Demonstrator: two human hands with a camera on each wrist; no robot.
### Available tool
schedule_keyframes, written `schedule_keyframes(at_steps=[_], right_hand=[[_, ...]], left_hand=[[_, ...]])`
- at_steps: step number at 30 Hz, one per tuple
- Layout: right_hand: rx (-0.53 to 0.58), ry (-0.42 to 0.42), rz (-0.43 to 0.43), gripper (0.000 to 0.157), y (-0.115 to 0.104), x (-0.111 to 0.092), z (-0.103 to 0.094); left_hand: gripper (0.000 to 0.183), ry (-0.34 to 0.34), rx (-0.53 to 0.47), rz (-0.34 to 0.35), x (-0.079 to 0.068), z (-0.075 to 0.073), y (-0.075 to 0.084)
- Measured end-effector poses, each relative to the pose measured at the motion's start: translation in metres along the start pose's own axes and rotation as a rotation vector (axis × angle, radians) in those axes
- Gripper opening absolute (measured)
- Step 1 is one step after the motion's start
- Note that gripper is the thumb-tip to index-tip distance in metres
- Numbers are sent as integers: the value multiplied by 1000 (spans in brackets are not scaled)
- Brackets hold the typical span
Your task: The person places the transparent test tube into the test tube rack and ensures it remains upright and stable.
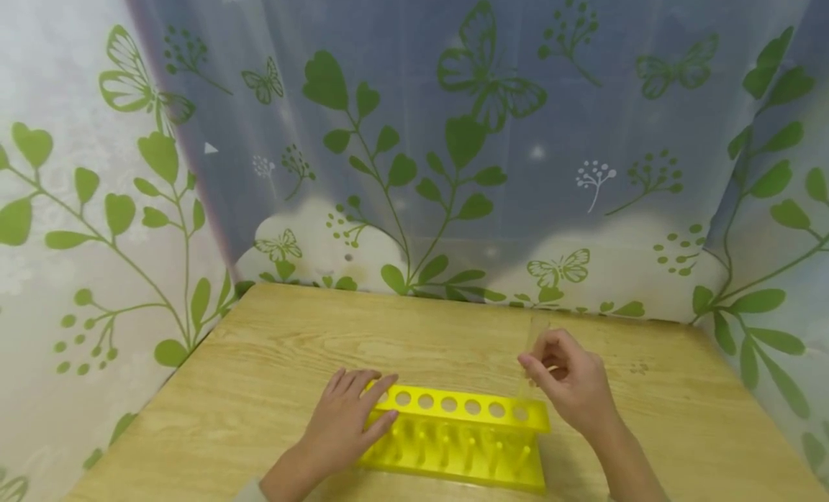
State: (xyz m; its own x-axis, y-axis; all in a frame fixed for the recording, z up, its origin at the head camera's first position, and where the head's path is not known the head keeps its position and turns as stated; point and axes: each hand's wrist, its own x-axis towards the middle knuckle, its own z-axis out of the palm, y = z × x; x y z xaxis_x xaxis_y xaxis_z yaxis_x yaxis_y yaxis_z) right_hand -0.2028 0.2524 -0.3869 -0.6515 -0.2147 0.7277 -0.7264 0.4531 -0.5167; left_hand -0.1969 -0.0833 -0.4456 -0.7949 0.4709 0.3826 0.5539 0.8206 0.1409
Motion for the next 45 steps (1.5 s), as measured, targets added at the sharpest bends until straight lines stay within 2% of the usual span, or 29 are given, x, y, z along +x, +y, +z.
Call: schedule_keyframes(at_steps=[16, 28, 45], right_hand=[[26, 28, 17, 26, 5, -3, 2], [3, 33, 25, 27, 7, -3, 2], [12, -2, 42, 28, 8, -4, 2]], left_hand=[[46, 8, 1, -2, 0, 1, -1], [46, 14, 14, -4, 1, 1, -1], [46, 35, 20, 1, 2, 4, -2]])
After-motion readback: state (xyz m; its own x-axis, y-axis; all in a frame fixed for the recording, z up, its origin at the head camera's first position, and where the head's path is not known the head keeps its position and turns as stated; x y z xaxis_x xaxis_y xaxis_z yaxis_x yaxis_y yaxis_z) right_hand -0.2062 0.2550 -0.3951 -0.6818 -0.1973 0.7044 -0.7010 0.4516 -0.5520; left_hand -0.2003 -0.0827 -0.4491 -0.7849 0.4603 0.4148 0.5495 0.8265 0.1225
